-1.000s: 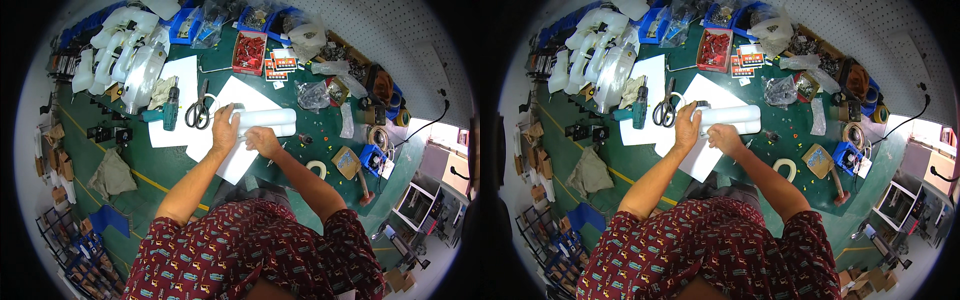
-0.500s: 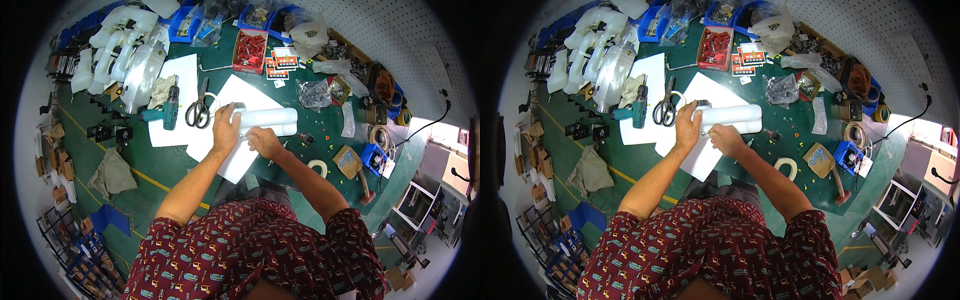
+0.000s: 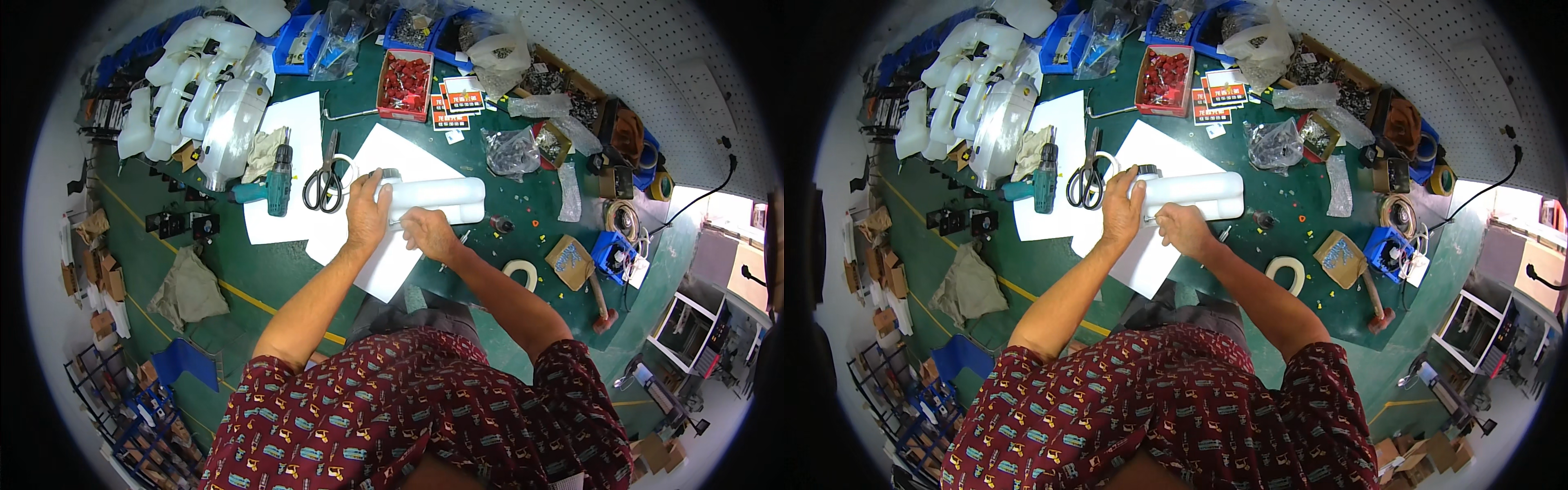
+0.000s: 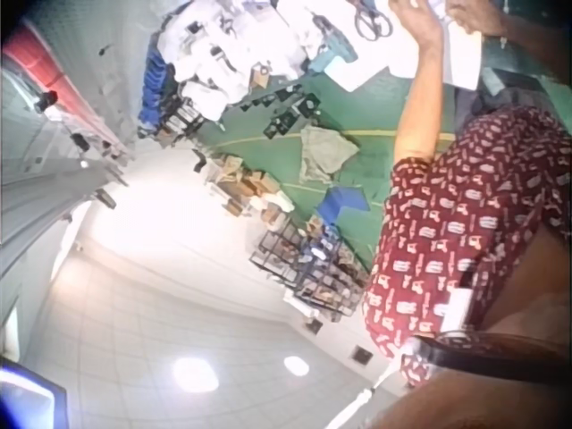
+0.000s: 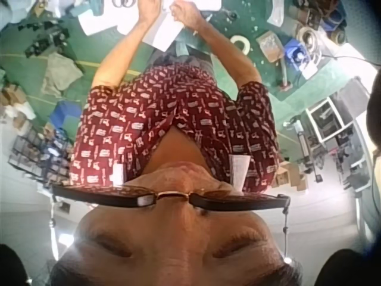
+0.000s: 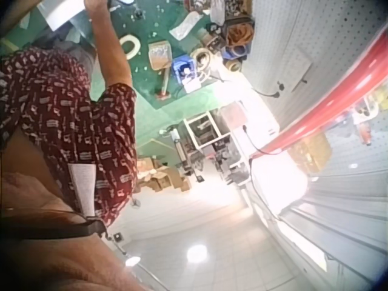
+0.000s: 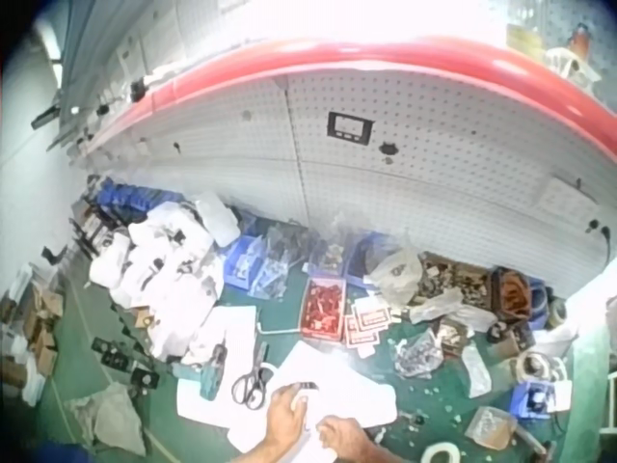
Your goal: The person assembles a white plastic container by hand, using a screwdriver to tighten screws and a utility knife to trim excess material. The person also applies adhesive tape to the container and handles a black cap and a small cylindrical component.
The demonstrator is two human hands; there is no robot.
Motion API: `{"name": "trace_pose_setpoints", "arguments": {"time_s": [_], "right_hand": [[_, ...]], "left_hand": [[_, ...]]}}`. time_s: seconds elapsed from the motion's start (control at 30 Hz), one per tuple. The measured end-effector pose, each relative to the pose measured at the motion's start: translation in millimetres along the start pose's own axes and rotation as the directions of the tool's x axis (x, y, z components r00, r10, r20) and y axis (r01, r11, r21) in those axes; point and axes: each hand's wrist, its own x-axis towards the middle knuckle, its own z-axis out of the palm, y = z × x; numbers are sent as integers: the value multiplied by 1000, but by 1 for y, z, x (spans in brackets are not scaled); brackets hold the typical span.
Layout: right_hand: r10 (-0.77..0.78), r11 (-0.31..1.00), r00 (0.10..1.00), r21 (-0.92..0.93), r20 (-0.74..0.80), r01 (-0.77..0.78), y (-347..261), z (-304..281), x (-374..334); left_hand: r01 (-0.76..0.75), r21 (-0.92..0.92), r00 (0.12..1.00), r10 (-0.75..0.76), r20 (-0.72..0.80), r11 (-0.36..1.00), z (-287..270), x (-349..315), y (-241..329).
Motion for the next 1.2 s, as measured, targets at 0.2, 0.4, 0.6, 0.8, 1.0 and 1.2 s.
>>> {"name": "trace_pose_setpoints", "arguments": {"time_s": [0.2, 0.4, 0.6, 0.8, 1.0, 1.2], "right_hand": [[34, 999, 999, -14, 20, -34, 0, 2, 1], [-253, 899, 966, -358, 46, 252, -5, -4, 1], [-316, 810, 944, -491, 95, 321, -13, -13, -2], [-269, 783, 962, -592, -44, 192, -22, -7, -14], [-228, 864, 963, -486, -146, 131, -19, 2, -13], [-130, 944, 973, -323, -189, 64, -3, 9, -7]], "left_hand": [[-5, 4, 1000, 5, 13, 1000, -1, 0, 1], [-14, 20, 1000, 13, 23, 1000, -4, 0, 3], [-16, 8, 1000, 15, 17, 1000, -3, 1, 1], [14, 17, 999, -15, 45, 1000, -5, 2, 4], [5, -6, 999, -5, 40, 1000, -6, 1, 5], [12, -9, 999, -12, 34, 1000, -5, 1, 5]]}}
